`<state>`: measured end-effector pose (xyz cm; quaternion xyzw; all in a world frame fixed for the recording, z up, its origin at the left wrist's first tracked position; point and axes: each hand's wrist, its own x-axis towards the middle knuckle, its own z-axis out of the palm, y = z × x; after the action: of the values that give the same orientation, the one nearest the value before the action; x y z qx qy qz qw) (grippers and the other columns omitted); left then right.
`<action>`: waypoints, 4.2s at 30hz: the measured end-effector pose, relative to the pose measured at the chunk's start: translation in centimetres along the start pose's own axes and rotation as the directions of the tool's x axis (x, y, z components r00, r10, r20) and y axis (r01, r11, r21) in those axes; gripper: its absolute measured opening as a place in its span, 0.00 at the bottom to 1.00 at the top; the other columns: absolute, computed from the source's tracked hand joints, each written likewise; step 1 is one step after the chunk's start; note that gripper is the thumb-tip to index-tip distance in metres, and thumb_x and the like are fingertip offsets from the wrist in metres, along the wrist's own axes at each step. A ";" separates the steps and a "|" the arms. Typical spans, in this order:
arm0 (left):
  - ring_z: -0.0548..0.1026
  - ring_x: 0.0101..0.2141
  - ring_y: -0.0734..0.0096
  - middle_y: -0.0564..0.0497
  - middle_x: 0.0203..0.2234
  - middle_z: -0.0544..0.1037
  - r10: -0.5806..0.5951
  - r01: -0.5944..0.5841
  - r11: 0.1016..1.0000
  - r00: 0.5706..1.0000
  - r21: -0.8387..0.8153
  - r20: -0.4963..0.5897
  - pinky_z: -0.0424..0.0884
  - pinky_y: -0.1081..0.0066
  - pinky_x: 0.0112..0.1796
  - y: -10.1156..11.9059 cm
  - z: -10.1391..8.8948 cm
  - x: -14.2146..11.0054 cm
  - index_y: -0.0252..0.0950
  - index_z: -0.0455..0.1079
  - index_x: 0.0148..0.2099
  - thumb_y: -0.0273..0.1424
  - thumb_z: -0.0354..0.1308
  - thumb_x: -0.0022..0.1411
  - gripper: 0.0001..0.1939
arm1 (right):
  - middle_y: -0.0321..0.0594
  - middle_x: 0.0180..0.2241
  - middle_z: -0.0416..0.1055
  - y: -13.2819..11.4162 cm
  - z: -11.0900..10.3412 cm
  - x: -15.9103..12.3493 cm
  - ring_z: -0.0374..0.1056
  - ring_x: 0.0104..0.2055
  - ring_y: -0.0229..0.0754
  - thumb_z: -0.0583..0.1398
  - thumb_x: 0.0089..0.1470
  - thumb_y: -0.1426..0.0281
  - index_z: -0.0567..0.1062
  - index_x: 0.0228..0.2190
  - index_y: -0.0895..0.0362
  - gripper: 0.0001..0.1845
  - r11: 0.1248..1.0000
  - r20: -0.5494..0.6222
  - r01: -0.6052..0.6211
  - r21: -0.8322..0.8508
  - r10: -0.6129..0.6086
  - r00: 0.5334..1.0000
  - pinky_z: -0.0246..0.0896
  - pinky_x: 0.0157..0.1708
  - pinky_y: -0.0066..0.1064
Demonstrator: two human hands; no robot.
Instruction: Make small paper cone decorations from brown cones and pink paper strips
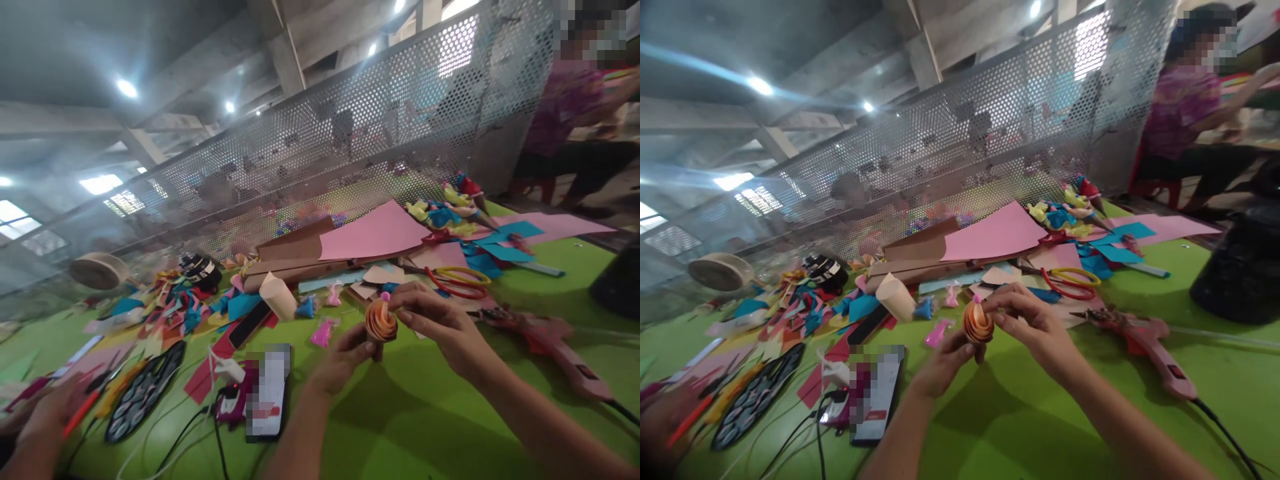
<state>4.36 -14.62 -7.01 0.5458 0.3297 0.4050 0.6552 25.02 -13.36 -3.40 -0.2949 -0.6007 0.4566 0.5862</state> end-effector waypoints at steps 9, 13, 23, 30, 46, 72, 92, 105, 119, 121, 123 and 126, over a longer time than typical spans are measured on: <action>0.66 0.30 0.73 0.50 0.30 0.72 -0.049 0.049 0.999 0.998 0.006 -0.030 0.64 0.68 0.36 0.0 0.0 -0.1 0.34 0.77 0.44 0.47 0.71 0.52 0.24 | 0.43 0.34 0.71 0.2 0.2 0.2 0.68 0.39 0.49 0.69 0.50 0.52 0.82 0.29 0.52 0.16 1.000 -0.022 -0.017 -0.018 0.016 1.000 0.66 0.37 0.38; 0.66 0.30 0.73 0.50 0.32 0.72 -0.050 0.050 0.999 0.998 0.010 -0.037 0.64 0.68 0.36 -0.1 0.1 -0.1 0.34 0.76 0.44 0.47 0.71 0.51 0.25 | 0.42 0.33 0.71 0.6 0.2 0.2 0.69 0.36 0.47 0.68 0.51 0.52 0.82 0.28 0.52 0.16 0.999 -0.044 -0.014 -0.042 0.012 0.999 0.65 0.35 0.38; 0.66 0.28 0.75 0.51 0.28 0.71 -0.017 0.016 0.999 1.000 -0.040 -0.022 0.64 0.69 0.35 -0.2 0.1 0.0 0.33 0.76 0.39 0.46 0.72 0.51 0.23 | 0.40 0.32 0.73 1.2 -0.1 0.0 0.68 0.32 0.46 0.67 0.53 0.53 0.81 0.29 0.51 0.15 0.995 -0.065 -0.004 -0.097 -0.002 0.998 0.63 0.32 0.38; 0.67 0.29 0.74 0.50 0.29 0.73 -0.024 0.016 0.990 0.998 -0.143 -0.059 0.64 0.69 0.35 -0.7 0.4 -0.1 0.33 0.77 0.40 0.46 0.74 0.48 0.24 | 0.40 0.29 0.72 0.7 0.2 0.0 0.67 0.32 0.47 0.68 0.51 0.51 0.81 0.27 0.51 0.16 0.996 -0.082 -0.009 -0.086 0.001 0.997 0.64 0.32 0.38; 0.67 0.28 0.74 0.50 0.29 0.73 0.019 -0.024 0.985 0.999 -0.172 -0.031 0.63 0.69 0.34 -1.0 0.0 0.1 0.34 0.79 0.42 0.46 0.73 0.50 0.23 | 0.37 0.27 0.74 0.6 0.9 -0.2 0.69 0.29 0.45 0.70 0.48 0.54 0.79 0.26 0.52 0.15 0.976 -0.028 -0.139 0.164 0.146 0.989 0.68 0.31 0.38; 0.68 0.31 0.75 0.46 0.39 0.79 0.018 -0.049 0.976 0.989 -0.212 -0.146 0.65 0.68 0.37 -1.3 0.5 0.5 0.39 0.80 0.50 0.40 0.76 0.47 0.28 | 0.41 0.31 0.77 2.1 -0.1 0.0 0.73 0.36 0.47 0.73 0.45 0.54 0.83 0.28 0.51 0.14 0.996 -0.104 -0.067 0.058 0.073 0.992 0.71 0.35 0.37; 0.74 0.48 0.56 0.43 0.50 0.80 -0.011 -0.009 0.984 0.994 -0.179 -0.108 0.67 0.60 0.48 -0.8 1.1 0.4 0.40 0.79 0.52 0.41 0.76 0.46 0.31 | 0.38 0.28 0.76 2.9 -0.3 -0.5 0.70 0.31 0.44 0.75 0.42 0.56 0.82 0.26 0.51 0.14 0.980 -0.143 -0.149 0.129 0.168 0.975 0.66 0.29 0.33; 0.73 0.52 0.52 0.42 0.52 0.79 0.038 -0.057 0.994 0.981 -0.098 -0.188 0.64 0.54 0.56 -0.6 1.1 0.7 0.38 0.78 0.53 0.43 0.75 0.47 0.31 | 0.40 0.35 0.81 2.4 -0.4 -0.2 0.70 0.30 0.42 0.73 0.42 0.60 0.85 0.36 0.49 0.16 0.966 -0.195 -0.217 0.143 0.242 0.950 0.62 0.24 0.30; 0.71 0.34 0.69 0.45 0.39 0.81 0.018 -0.059 0.976 0.981 -0.210 -0.192 0.67 0.66 0.38 -1.8 0.5 0.9 0.36 0.80 0.49 0.46 0.75 0.45 0.31 | 0.41 0.33 0.77 2.4 -0.3 -0.3 0.73 0.38 0.49 0.72 0.47 0.57 0.83 0.30 0.49 0.11 0.989 -0.095 -0.103 0.110 0.114 0.989 0.70 0.37 0.38; 0.71 0.32 0.71 0.45 0.37 0.80 0.023 -0.071 0.966 0.982 -0.250 -0.188 0.67 0.67 0.37 -1.9 0.5 0.9 0.35 0.80 0.48 0.46 0.75 0.45 0.30 | 0.40 0.34 0.77 2.4 -0.4 -0.4 0.73 0.39 0.49 0.73 0.45 0.58 0.83 0.31 0.49 0.12 0.987 -0.092 -0.107 0.124 0.119 0.989 0.70 0.38 0.37; 0.71 0.32 0.71 0.45 0.37 0.81 0.019 -0.074 0.955 0.982 -0.288 -0.190 0.66 0.68 0.36 -1.9 0.5 0.9 0.36 0.81 0.47 0.45 0.76 0.44 0.29 | 0.40 0.34 0.77 2.5 -0.5 -0.4 0.73 0.40 0.49 0.73 0.45 0.58 0.83 0.31 0.50 0.12 0.989 -0.088 -0.096 0.113 0.106 0.991 0.70 0.39 0.37; 0.72 0.34 0.70 0.44 0.39 0.81 0.021 -0.088 0.936 0.981 -0.342 -0.195 0.65 0.69 0.35 -1.7 0.6 0.9 0.36 0.81 0.46 0.43 0.77 0.43 0.28 | 0.42 0.35 0.77 2.5 -0.6 -0.5 0.73 0.42 0.51 0.72 0.48 0.59 0.84 0.31 0.50 0.10 0.995 -0.056 -0.070 0.072 0.075 0.996 0.70 0.41 0.39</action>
<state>5.57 -14.18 -8.56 0.3891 0.2977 0.5251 0.6959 25.19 -12.65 -5.94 -0.3094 -0.5558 0.4893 0.5966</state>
